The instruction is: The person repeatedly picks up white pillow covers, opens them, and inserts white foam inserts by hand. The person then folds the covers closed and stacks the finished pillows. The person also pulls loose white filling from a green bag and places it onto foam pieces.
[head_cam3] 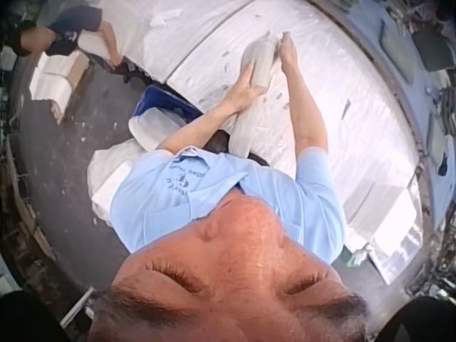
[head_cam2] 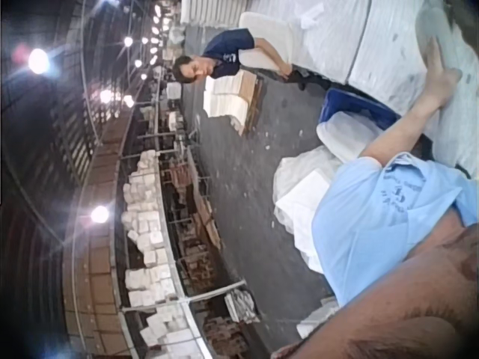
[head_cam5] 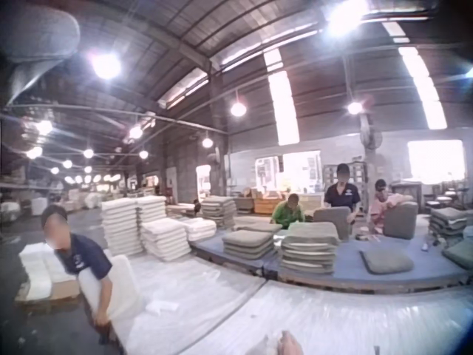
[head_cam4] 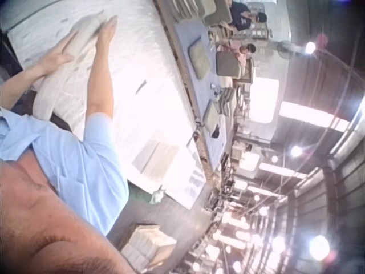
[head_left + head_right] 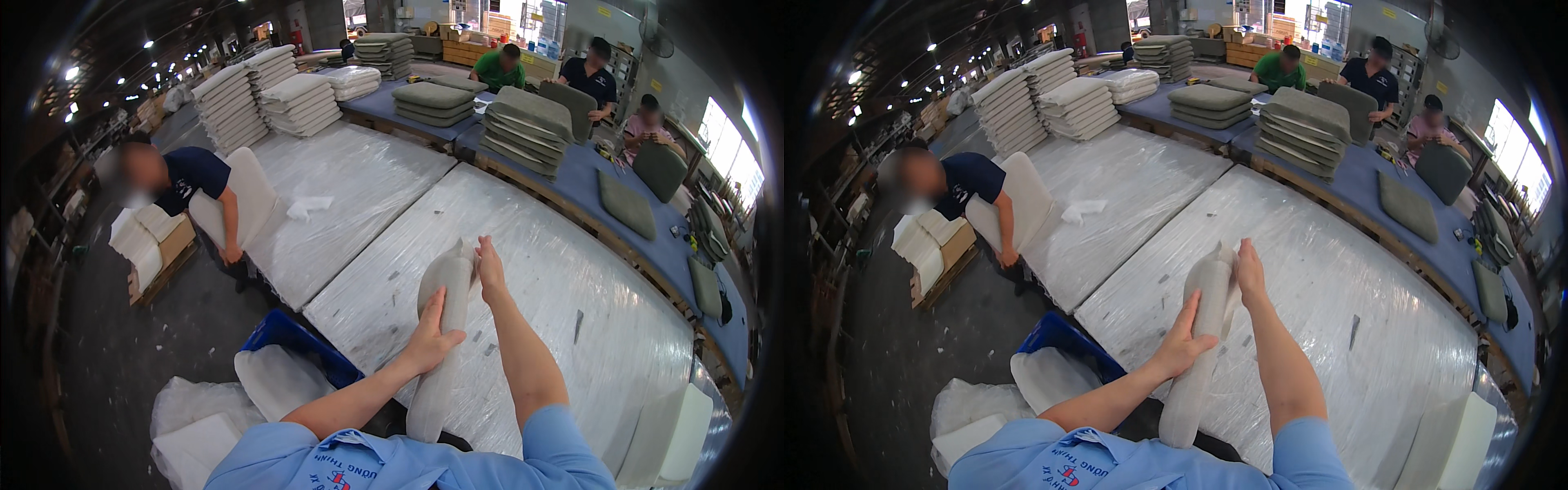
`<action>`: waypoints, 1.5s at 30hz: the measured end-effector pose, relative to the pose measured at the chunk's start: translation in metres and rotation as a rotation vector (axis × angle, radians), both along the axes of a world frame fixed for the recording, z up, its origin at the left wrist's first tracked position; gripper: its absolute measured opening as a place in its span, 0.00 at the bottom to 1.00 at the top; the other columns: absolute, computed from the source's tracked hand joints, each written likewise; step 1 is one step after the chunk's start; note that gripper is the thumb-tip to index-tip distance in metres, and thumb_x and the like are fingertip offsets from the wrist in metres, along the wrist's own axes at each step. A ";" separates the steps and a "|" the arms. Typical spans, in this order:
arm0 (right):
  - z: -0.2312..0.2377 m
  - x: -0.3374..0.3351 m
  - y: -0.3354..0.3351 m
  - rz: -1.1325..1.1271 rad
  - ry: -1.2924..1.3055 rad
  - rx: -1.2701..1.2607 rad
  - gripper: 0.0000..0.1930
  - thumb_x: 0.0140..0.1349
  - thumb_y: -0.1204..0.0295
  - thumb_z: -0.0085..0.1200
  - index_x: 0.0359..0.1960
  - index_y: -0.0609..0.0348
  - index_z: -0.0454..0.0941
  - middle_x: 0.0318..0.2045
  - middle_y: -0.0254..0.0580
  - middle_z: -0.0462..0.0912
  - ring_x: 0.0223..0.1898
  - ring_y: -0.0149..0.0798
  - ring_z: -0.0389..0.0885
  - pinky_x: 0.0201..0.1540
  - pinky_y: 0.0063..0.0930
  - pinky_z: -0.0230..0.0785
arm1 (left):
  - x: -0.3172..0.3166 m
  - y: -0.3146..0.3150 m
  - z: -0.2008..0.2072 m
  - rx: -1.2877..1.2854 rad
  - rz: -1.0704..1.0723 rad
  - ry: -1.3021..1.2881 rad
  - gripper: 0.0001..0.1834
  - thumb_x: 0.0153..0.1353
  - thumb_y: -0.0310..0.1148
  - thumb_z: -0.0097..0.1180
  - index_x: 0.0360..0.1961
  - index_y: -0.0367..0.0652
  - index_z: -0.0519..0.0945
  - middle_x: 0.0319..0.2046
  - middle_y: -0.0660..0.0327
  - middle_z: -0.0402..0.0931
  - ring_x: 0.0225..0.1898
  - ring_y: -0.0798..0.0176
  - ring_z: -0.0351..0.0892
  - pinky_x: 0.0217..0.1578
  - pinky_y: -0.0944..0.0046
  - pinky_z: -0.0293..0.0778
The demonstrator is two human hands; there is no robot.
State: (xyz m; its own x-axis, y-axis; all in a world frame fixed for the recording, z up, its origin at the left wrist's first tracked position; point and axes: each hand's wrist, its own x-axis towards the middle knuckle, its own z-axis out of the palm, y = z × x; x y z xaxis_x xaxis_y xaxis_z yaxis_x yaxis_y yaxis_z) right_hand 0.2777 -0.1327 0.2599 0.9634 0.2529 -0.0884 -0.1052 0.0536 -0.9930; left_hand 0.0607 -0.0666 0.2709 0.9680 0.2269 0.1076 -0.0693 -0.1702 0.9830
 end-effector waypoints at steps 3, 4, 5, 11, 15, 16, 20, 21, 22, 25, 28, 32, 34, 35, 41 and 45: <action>-0.002 0.019 -0.005 0.131 0.029 -0.082 0.32 0.77 0.44 0.40 0.51 0.66 0.81 0.46 0.45 0.83 0.50 0.38 0.76 0.57 0.33 0.66 | 0.003 -0.002 -0.003 0.002 -0.029 0.048 0.56 0.60 0.31 0.63 0.80 0.37 0.37 0.80 0.43 0.38 0.80 0.49 0.39 0.77 0.56 0.42; -0.002 0.022 -0.008 0.121 0.001 -0.136 0.31 0.77 0.44 0.41 0.47 0.65 0.81 0.42 0.42 0.83 0.47 0.37 0.76 0.54 0.32 0.67 | 0.011 0.002 -0.001 0.007 -0.035 0.048 0.56 0.61 0.32 0.63 0.80 0.38 0.37 0.80 0.44 0.38 0.80 0.49 0.39 0.76 0.56 0.43; -0.001 0.028 -0.011 0.104 -0.026 -0.194 0.31 0.77 0.45 0.41 0.43 0.65 0.82 0.38 0.40 0.82 0.44 0.35 0.76 0.51 0.31 0.67 | 0.022 0.005 0.001 0.008 -0.048 0.048 0.57 0.61 0.33 0.63 0.80 0.39 0.36 0.80 0.44 0.39 0.80 0.49 0.40 0.76 0.56 0.43; 0.002 0.025 -0.001 0.039 -0.196 -0.074 0.25 0.76 0.50 0.48 0.27 0.57 0.73 0.24 0.27 0.72 0.28 0.25 0.67 0.33 0.25 0.63 | 0.084 0.045 -0.018 -0.258 0.048 0.017 0.58 0.65 0.42 0.63 0.80 0.43 0.32 0.79 0.45 0.40 0.79 0.50 0.43 0.75 0.55 0.47; 0.013 0.010 0.009 0.055 -0.123 0.111 0.23 0.76 0.52 0.51 0.26 0.56 0.72 0.22 0.26 0.70 0.25 0.23 0.64 0.28 0.23 0.59 | 0.130 0.085 -0.001 -0.527 -0.001 0.145 0.56 0.66 0.47 0.62 0.81 0.44 0.37 0.77 0.49 0.48 0.76 0.52 0.52 0.73 0.55 0.52; 0.014 0.010 0.008 0.041 -0.142 0.118 0.23 0.76 0.52 0.51 0.25 0.54 0.71 0.22 0.24 0.68 0.24 0.22 0.62 0.27 0.22 0.58 | 0.139 0.089 0.000 -0.522 -0.055 0.182 0.53 0.66 0.46 0.62 0.80 0.44 0.42 0.74 0.50 0.54 0.74 0.54 0.56 0.72 0.56 0.54; 0.013 0.011 0.007 -0.038 -0.206 0.157 0.23 0.77 0.53 0.50 0.25 0.53 0.70 0.20 0.23 0.65 0.23 0.21 0.61 0.26 0.22 0.56 | 0.158 0.103 0.013 -0.348 -0.261 0.181 0.40 0.66 0.43 0.63 0.75 0.44 0.62 0.59 0.58 0.74 0.62 0.63 0.69 0.66 0.59 0.62; 0.010 0.012 0.004 -0.070 -0.224 0.163 0.23 0.77 0.54 0.50 0.24 0.53 0.69 0.20 0.23 0.65 0.24 0.21 0.60 0.26 0.23 0.56 | 0.161 0.102 0.015 -0.273 -0.321 0.149 0.36 0.66 0.42 0.63 0.73 0.44 0.67 0.55 0.60 0.77 0.59 0.66 0.72 0.64 0.60 0.64; 0.007 0.013 0.001 -0.100 -0.243 0.170 0.24 0.78 0.55 0.49 0.23 0.54 0.68 0.20 0.23 0.64 0.24 0.22 0.60 0.27 0.23 0.56 | 0.161 0.099 0.017 -0.290 -0.331 0.150 0.34 0.66 0.41 0.63 0.70 0.44 0.69 0.52 0.62 0.78 0.56 0.67 0.73 0.62 0.61 0.65; 0.005 0.011 -0.004 -0.163 -0.260 0.173 0.24 0.78 0.56 0.48 0.22 0.55 0.66 0.20 0.23 0.63 0.25 0.22 0.58 0.27 0.24 0.55 | 0.155 0.091 0.019 -0.357 -0.382 0.178 0.26 0.66 0.39 0.63 0.63 0.44 0.76 0.45 0.66 0.79 0.49 0.69 0.76 0.57 0.64 0.69; 0.012 0.003 -0.001 -0.162 -0.263 0.180 0.26 0.76 0.55 0.51 0.20 0.55 0.64 0.20 0.23 0.63 0.25 0.22 0.58 0.27 0.25 0.55 | 0.152 0.093 0.016 -0.390 -0.446 0.220 0.19 0.66 0.39 0.63 0.55 0.45 0.80 0.43 0.67 0.78 0.44 0.70 0.76 0.53 0.65 0.71; 0.020 0.004 -0.001 -0.103 -0.272 -0.010 0.31 0.69 0.51 0.61 0.15 0.55 0.62 0.16 0.25 0.63 0.22 0.24 0.59 0.25 0.27 0.55 | 0.149 0.086 0.011 -0.434 -0.357 0.227 0.16 0.68 0.43 0.62 0.48 0.44 0.80 0.40 0.67 0.79 0.42 0.70 0.76 0.48 0.63 0.73; 0.024 0.006 -0.001 -0.132 -0.295 -0.118 0.32 0.64 0.50 0.65 0.13 0.57 0.63 0.13 0.29 0.65 0.19 0.26 0.61 0.24 0.30 0.57 | 0.147 0.074 0.009 -0.476 -0.281 0.244 0.18 0.69 0.47 0.60 0.47 0.43 0.80 0.39 0.66 0.79 0.41 0.70 0.76 0.46 0.63 0.74; 0.027 0.007 0.001 -0.144 -0.306 -0.170 0.32 0.62 0.50 0.67 0.12 0.57 0.63 0.12 0.31 0.66 0.18 0.27 0.62 0.23 0.31 0.57 | 0.145 0.067 0.008 -0.472 -0.244 0.246 0.19 0.70 0.49 0.58 0.47 0.42 0.80 0.39 0.66 0.79 0.41 0.70 0.76 0.45 0.63 0.74; 0.032 0.020 0.006 -0.184 -0.465 -0.419 0.28 0.61 0.55 0.66 0.14 0.64 0.71 0.12 0.47 0.73 0.16 0.40 0.68 0.25 0.40 0.64 | 0.137 0.040 0.003 -0.268 0.019 0.224 0.26 0.74 0.56 0.49 0.40 0.41 0.81 0.32 0.62 0.79 0.33 0.69 0.76 0.36 0.62 0.73; 0.034 0.018 0.018 -0.175 -0.547 -0.484 0.25 0.62 0.57 0.64 0.17 0.65 0.74 0.15 0.53 0.74 0.18 0.47 0.68 0.27 0.43 0.65 | 0.133 0.043 0.002 -0.239 0.080 0.135 0.28 0.74 0.56 0.48 0.33 0.41 0.82 0.27 0.63 0.78 0.28 0.68 0.75 0.33 0.62 0.72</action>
